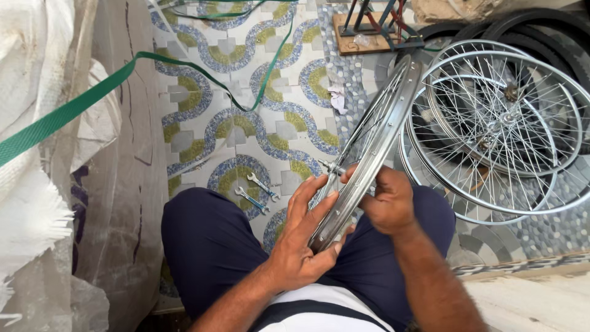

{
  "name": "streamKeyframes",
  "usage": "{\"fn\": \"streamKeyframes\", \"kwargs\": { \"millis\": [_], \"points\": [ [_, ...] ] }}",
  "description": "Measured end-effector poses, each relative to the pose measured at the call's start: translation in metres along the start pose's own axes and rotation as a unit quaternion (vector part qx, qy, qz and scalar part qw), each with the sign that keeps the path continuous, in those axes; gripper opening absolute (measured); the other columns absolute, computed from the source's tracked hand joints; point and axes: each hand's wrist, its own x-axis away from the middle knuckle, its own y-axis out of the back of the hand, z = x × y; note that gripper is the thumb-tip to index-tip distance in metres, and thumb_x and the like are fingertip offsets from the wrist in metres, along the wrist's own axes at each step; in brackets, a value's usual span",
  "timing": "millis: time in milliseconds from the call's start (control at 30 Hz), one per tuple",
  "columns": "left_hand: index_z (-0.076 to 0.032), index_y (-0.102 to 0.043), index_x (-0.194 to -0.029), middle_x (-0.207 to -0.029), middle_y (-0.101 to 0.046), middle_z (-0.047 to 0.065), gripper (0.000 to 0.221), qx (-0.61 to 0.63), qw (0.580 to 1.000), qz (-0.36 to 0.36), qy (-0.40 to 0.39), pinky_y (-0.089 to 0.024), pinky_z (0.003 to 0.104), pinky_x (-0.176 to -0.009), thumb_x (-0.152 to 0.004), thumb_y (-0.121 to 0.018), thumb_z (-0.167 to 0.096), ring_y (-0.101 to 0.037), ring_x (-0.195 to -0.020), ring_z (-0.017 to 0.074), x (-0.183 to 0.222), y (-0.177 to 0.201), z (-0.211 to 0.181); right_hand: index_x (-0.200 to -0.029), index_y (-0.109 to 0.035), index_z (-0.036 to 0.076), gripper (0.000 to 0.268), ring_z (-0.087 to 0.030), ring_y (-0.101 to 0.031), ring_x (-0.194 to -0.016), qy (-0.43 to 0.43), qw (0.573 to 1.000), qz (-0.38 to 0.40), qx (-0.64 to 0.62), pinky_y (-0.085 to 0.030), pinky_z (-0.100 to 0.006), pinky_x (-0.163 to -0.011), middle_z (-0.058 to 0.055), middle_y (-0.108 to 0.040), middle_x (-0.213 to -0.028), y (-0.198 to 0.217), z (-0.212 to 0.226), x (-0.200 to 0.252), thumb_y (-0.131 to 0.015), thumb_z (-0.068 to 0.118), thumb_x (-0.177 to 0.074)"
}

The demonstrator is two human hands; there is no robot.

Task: The person is holding a bicycle wheel rim and using their hands to work on its edge, occasionally using a small wrench.

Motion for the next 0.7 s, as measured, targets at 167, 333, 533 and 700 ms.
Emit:
{"fn": "streamKeyframes", "kwargs": {
  "millis": [167,333,533,700],
  "points": [
    [-0.012,-0.038,-0.162,-0.168,-0.033,0.028,0.082,-0.001,1.000,-0.011,-0.006,-0.025,0.063,-0.133,-0.086,-0.070,-0.016,-0.031,-0.161,0.0481,-0.001,0.000,-0.001,-0.096,-0.063,0.006,0.040,-0.019,-0.066,-0.092,0.314,0.820,-0.211,0.430,-0.050,-0.033,-0.083,-0.007,-0.068,-0.097,-0.035,-0.003,-0.005,-0.095,0.022,-0.079],
    [-0.011,-0.039,-0.160,-0.167,-0.032,0.029,0.085,-0.010,1.000,-0.012,-0.011,-0.025,0.064,-0.131,-0.082,-0.070,-0.017,-0.030,-0.159,0.0496,-0.004,0.006,-0.002,-0.102,-0.067,0.001,0.030,-0.017,-0.074,-0.095,0.194,0.915,-0.185,0.302,-0.059,-0.027,-0.081,-0.013,-0.073,-0.108,-0.025,-0.013,0.008,-0.087,0.016,-0.086],
    [-0.005,-0.034,-0.161,-0.168,-0.029,0.029,0.083,0.006,1.000,0.002,-0.004,-0.031,0.058,-0.129,-0.089,-0.073,-0.022,-0.033,-0.158,0.0475,-0.039,0.016,-0.017,-0.123,-0.063,0.000,0.026,-0.021,-0.072,-0.110,0.066,0.990,-0.041,-0.119,-0.062,-0.034,-0.095,-0.015,-0.071,-0.127,-0.005,-0.051,0.023,-0.069,0.004,-0.097],
    [0.004,-0.030,-0.161,-0.140,-0.057,0.031,0.089,-0.026,0.997,0.011,0.069,-0.045,0.048,-0.110,-0.082,-0.068,-0.012,-0.057,-0.129,0.0438,-0.099,0.011,-0.022,-0.127,-0.064,-0.004,0.028,-0.020,-0.070,-0.111,0.084,0.984,-0.132,-0.090,-0.057,-0.033,-0.100,-0.017,-0.070,-0.123,-0.007,-0.070,0.010,-0.062,-0.003,-0.099]
  ]
}}
